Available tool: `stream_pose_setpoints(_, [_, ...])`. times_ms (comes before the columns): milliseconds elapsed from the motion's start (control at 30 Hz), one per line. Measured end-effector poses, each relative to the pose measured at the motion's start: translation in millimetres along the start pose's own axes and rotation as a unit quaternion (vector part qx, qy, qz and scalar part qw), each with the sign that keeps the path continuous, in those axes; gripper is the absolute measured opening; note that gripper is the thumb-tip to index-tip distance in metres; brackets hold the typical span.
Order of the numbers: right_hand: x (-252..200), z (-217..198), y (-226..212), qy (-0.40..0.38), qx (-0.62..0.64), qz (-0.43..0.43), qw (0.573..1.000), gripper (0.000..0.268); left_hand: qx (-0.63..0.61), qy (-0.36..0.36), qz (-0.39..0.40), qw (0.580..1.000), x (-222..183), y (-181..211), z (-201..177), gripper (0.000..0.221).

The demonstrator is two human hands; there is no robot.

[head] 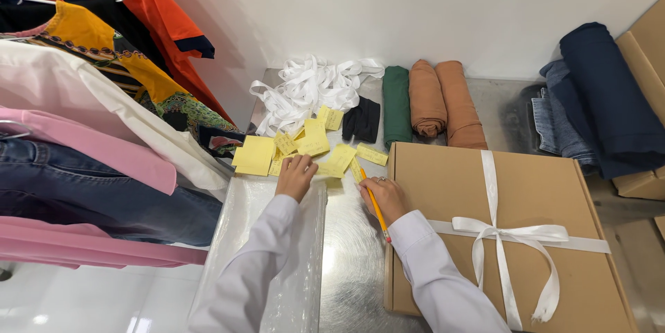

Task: The person ties a white ribbon around a cardboard box, writes on a yellow sticky note with a pencil, and attaches the note to the box. They then place the box on a stack of other boxes. Finally, they wrap a rolled piece of brown fabric in a clear plastic bag.

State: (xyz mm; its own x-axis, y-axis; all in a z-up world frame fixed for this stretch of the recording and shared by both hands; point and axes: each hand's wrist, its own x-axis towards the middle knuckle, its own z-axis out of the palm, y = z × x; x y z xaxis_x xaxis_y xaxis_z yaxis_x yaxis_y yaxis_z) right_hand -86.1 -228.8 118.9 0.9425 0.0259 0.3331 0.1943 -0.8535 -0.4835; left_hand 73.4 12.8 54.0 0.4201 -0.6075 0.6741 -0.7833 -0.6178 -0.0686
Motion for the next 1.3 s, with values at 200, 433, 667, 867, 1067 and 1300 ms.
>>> stream_pose_setpoints(200, [0,1,4,0.015,-0.034,-0.029,0.999,0.012,0.024,0.115,0.051,0.992,4,13,-66,0.026])
stream_pose_setpoints(433, [1,12,7,0.030,-0.060,-0.044,0.997,0.013,-0.135,0.015,-0.111,0.985,4,30,-82,0.014])
stream_pose_setpoints(667, [0,12,13,0.014,-0.061,-0.018,0.998,0.010,-0.548,-0.049,-0.553,0.626,-20,40,-32,0.037])
stream_pose_setpoints(867, [0,4,6,0.021,-0.012,0.013,1.000,0.009,-0.613,-0.023,-0.509,0.604,-21,52,-36,0.038])
stream_pose_setpoints(1067, [13,-19,-82,0.086,0.418,0.290,0.857,0.033,-0.432,0.086,-0.344,0.829,13,67,-141,0.024])
stream_pose_setpoints(1300, [17,-27,-179,0.213,0.541,0.362,0.728,0.028,-0.372,0.193,-0.180,0.890,26,84,-223,0.030])
